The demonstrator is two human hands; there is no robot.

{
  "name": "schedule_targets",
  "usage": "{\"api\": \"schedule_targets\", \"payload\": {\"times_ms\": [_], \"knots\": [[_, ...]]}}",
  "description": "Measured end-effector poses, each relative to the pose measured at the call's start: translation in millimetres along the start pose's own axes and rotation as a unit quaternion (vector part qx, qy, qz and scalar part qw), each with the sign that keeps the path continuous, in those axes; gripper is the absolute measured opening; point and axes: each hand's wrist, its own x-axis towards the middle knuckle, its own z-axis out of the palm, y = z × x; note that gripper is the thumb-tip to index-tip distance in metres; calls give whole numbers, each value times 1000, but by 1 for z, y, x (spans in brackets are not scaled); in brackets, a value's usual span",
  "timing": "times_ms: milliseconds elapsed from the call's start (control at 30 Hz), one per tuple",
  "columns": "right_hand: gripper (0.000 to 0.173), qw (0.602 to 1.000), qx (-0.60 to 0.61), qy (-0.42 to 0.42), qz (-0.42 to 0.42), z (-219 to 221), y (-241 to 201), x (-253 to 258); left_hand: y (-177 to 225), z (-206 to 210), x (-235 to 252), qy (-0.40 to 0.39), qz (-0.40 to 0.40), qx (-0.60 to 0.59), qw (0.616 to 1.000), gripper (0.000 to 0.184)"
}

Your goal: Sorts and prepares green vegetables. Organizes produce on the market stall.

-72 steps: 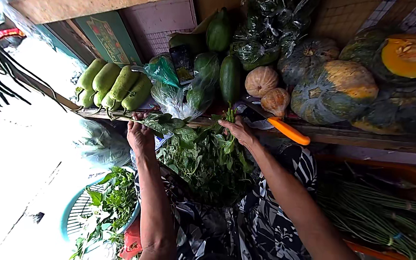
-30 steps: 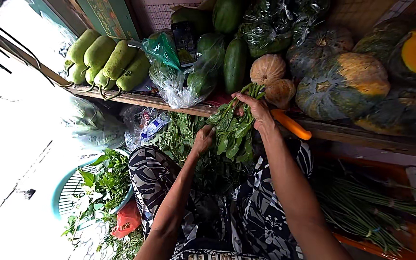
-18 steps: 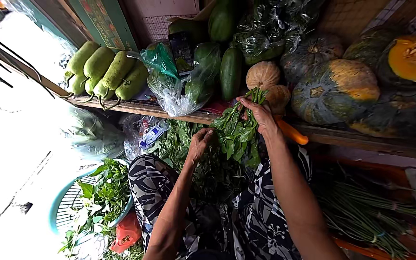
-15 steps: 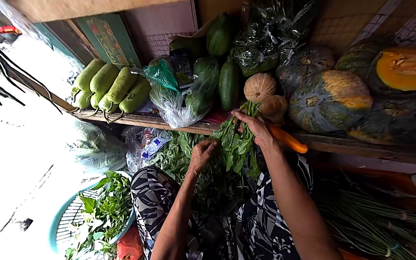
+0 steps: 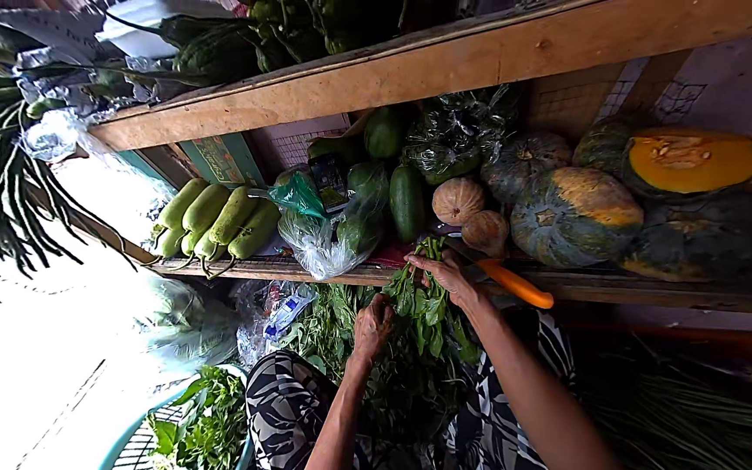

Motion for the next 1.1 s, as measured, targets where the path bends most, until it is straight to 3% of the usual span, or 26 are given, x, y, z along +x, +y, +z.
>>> {"api": "schedule_targets", "payload": {"times_ms": [133,300,367,467,500,533,633,700,800,867,967,1100], "knots": [[10,1000,9,28,3,5,2,-1,-1,9,0,55,-3,-65,996,30],[12,997,38,66,-19,1,-3,-1,-19,13,-4,91,18,-60,994,24],[14,994,61,78,-45,-10,-9,0,-32,14,-6,62,-40,-34,997,28],[12,997,44,51,-39,-15,-9,-2,-37,6,-7,-20,-187,59,980,47],[13,999,27,32,-26,-14,-7,-2,-31,1,-7,-21,-195,82,977,49],[13,1000,9,10,-15,-12,-4,-2,-24,-4,-8,14,-167,83,982,49],[12,998,-21,-55,-2,-2,1,-2,0,-16,-4,154,28,-15,988,40],[10,996,-12,-85,-10,5,4,-2,20,-28,1,101,86,-119,984,41],[13,995,21,-92,-22,10,2,-3,36,-37,15,2,90,-211,973,29],[20,997,21,-75,-29,7,4,-4,36,-39,19,-2,62,-253,966,19],[20,999,-3,-31,-27,-3,-3,-5,31,-49,25,19,27,-285,958,20],[14,998,-33,-49,-14,-9,3,1,35,-56,23,22,14,-245,969,22]]}}
